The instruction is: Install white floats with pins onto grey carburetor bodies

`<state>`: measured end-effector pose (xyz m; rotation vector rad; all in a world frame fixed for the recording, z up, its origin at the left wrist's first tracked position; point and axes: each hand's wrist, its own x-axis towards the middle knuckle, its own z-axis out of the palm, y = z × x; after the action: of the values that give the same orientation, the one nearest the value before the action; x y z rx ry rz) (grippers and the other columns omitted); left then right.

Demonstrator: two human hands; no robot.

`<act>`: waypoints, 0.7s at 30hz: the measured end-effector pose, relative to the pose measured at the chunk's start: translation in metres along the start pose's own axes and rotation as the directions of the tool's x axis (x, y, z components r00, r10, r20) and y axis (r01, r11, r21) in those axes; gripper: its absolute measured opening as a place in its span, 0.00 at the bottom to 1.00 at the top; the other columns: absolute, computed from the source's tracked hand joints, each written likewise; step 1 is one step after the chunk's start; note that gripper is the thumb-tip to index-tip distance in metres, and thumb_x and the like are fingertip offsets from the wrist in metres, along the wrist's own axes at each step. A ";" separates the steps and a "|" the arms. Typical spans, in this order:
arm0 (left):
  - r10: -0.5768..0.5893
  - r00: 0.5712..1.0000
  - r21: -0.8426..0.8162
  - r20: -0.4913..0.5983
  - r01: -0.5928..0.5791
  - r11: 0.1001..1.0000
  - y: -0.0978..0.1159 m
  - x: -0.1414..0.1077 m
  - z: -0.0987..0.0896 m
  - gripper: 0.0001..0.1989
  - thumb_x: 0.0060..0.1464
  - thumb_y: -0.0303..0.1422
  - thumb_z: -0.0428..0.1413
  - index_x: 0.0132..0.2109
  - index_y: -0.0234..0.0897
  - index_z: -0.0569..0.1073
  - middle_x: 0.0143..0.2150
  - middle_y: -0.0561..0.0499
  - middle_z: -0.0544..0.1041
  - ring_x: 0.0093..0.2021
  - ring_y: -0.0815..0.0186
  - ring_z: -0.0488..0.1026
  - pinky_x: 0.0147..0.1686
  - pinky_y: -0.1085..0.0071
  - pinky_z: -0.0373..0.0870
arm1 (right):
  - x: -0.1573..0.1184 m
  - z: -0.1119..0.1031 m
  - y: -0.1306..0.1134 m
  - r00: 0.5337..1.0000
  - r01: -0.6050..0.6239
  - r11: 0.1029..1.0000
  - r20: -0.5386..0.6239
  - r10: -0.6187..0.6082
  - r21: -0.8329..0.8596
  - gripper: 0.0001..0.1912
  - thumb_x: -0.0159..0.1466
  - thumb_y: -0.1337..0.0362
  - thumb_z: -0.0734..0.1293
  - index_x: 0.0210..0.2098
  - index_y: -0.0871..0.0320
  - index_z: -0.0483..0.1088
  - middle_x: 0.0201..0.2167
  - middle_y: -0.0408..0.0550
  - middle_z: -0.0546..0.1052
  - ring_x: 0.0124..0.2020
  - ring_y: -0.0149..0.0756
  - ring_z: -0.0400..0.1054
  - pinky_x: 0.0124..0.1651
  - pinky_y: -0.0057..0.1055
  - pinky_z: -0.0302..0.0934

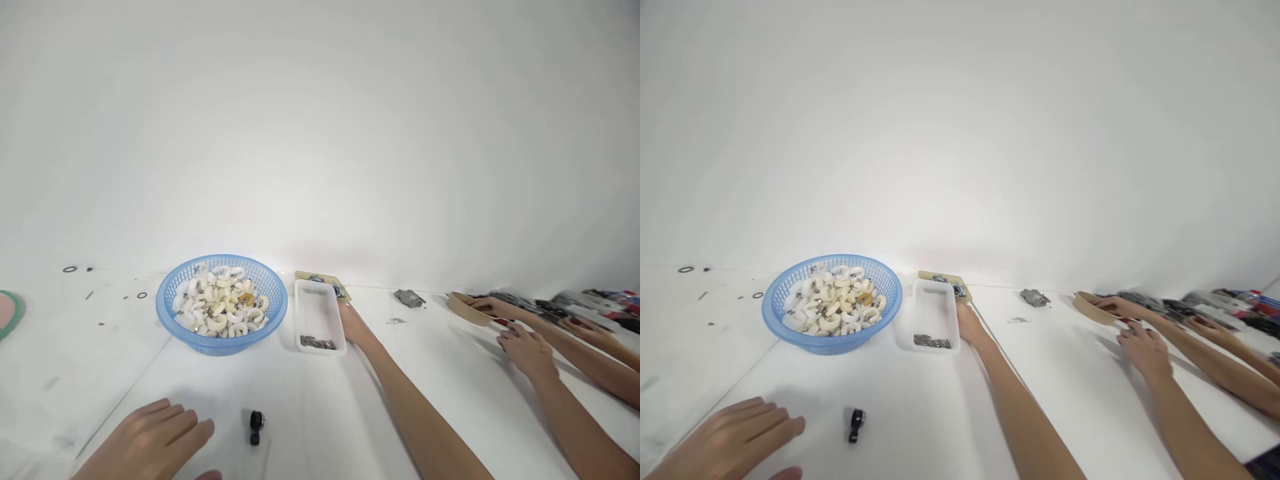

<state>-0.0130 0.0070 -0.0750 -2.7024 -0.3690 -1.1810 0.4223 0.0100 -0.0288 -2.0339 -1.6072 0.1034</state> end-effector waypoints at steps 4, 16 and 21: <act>-0.034 0.999 -0.058 0.003 0.034 0.998 0.003 0.004 -0.005 0.18 0.68 0.42 0.44 0.38 0.42 0.75 0.23 0.55 0.75 0.20 0.65 0.74 0.21 0.69 0.73 | 0.001 -0.023 0.000 0.992 -0.085 0.995 -0.094 0.089 0.049 0.07 0.57 0.62 0.66 0.27 0.57 0.75 0.31 0.49 0.80 0.33 0.41 0.70 0.37 0.33 0.61; -0.529 0.640 -0.523 0.558 0.766 0.375 0.008 0.018 -0.016 0.14 0.62 0.43 0.54 0.48 0.42 0.78 0.35 0.52 0.79 0.33 0.67 0.74 0.33 0.74 0.70 | -0.095 0.022 -0.178 0.815 0.068 0.828 0.448 -0.369 0.557 0.12 0.66 0.54 0.67 0.33 0.56 0.75 0.28 0.44 0.74 0.30 0.33 0.65 0.36 0.30 0.61; -0.532 0.576 -0.602 0.621 0.785 0.146 -0.003 0.019 -0.016 0.12 0.58 0.41 0.59 0.44 0.39 0.78 0.31 0.53 0.77 0.32 0.67 0.73 0.34 0.72 0.69 | -0.120 0.058 -0.197 0.787 -0.048 0.779 0.504 -0.356 0.625 0.15 0.67 0.55 0.64 0.30 0.57 0.72 0.24 0.42 0.70 0.27 0.31 0.60 0.31 0.29 0.55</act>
<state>-0.0124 0.0088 -0.0505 -3.7518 -1.6434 -1.4371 0.1925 -0.0511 -0.0200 -1.3834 -1.7756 1.1684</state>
